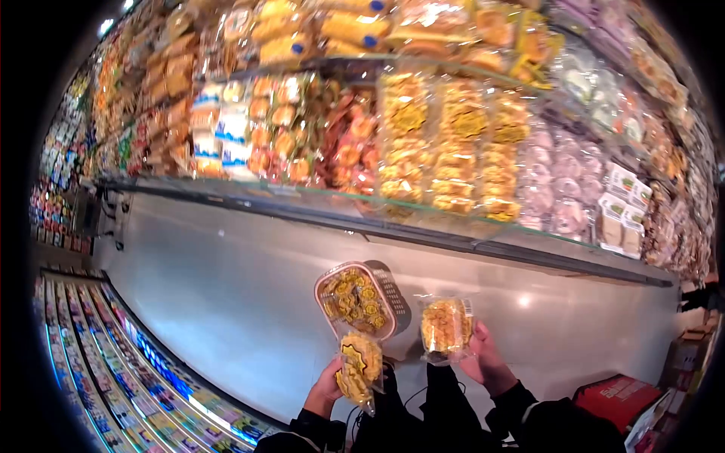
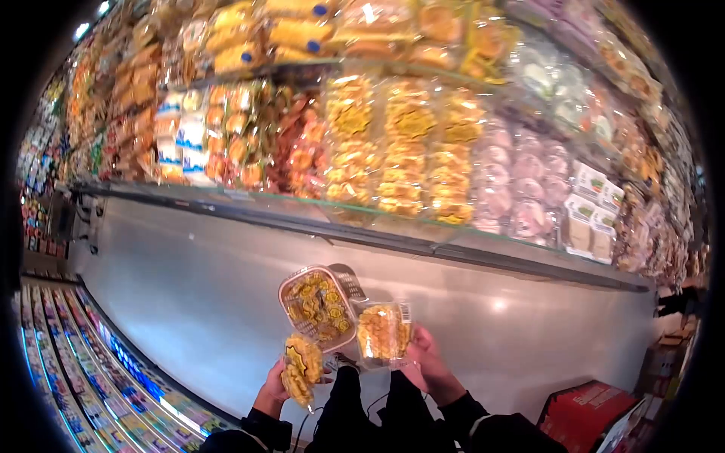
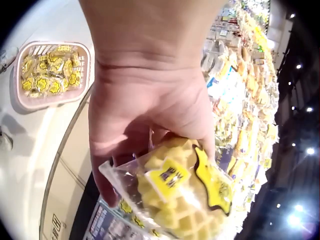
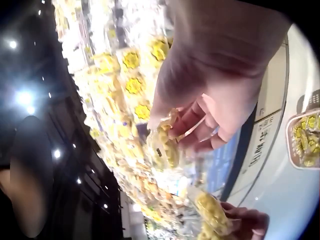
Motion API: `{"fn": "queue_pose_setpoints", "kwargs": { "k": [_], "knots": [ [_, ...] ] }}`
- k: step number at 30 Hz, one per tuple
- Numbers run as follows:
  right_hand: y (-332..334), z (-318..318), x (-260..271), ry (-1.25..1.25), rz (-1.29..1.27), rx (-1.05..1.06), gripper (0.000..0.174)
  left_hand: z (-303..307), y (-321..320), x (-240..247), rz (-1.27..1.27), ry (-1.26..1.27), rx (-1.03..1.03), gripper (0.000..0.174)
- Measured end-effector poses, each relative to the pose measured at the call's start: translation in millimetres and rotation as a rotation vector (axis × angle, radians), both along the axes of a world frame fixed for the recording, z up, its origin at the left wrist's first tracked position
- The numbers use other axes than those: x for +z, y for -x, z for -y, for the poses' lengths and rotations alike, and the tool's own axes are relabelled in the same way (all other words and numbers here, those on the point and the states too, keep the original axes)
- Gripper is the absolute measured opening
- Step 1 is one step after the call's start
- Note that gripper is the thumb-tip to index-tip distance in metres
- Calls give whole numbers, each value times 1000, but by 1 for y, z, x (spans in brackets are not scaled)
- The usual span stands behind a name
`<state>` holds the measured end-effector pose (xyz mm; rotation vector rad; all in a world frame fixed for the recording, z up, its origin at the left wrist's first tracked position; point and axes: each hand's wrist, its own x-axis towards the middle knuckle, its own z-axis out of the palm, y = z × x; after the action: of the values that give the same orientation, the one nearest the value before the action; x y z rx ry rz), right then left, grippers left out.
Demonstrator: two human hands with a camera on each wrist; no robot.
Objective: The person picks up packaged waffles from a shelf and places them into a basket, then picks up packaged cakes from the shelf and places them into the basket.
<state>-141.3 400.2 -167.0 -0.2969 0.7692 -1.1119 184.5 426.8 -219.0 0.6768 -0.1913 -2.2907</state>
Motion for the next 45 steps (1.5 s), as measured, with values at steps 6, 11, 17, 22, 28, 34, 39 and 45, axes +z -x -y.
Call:
{"fn": "queue_pose_setpoints", "kwargs": {
  "k": [6,11,17,22,28,34,39,45],
  "knots": [
    [81,-18,152,712,-1068,110,46,33,144,143,-212,-139,18,82],
    [95,-7,181,1207,-1479,129,45,41,206,165,239,311,-60,71],
    [101,30,185,763,-1522,-512,54,89,245,158,-305,188,-77,82],
    [114,88,159,234,-439,-135,49,140,238,148,-392,197,-89,92],
    [105,132,133,206,-483,-428,46,208,216,140,-202,91,-387,66],
    [127,153,134,195,-647,-130,73,272,230,167,122,320,-505,45],
    [165,212,163,152,-736,337,74,324,244,185,369,805,-853,50],
    [191,248,155,399,-868,169,50,346,256,197,406,698,-740,49]
  ]
}}
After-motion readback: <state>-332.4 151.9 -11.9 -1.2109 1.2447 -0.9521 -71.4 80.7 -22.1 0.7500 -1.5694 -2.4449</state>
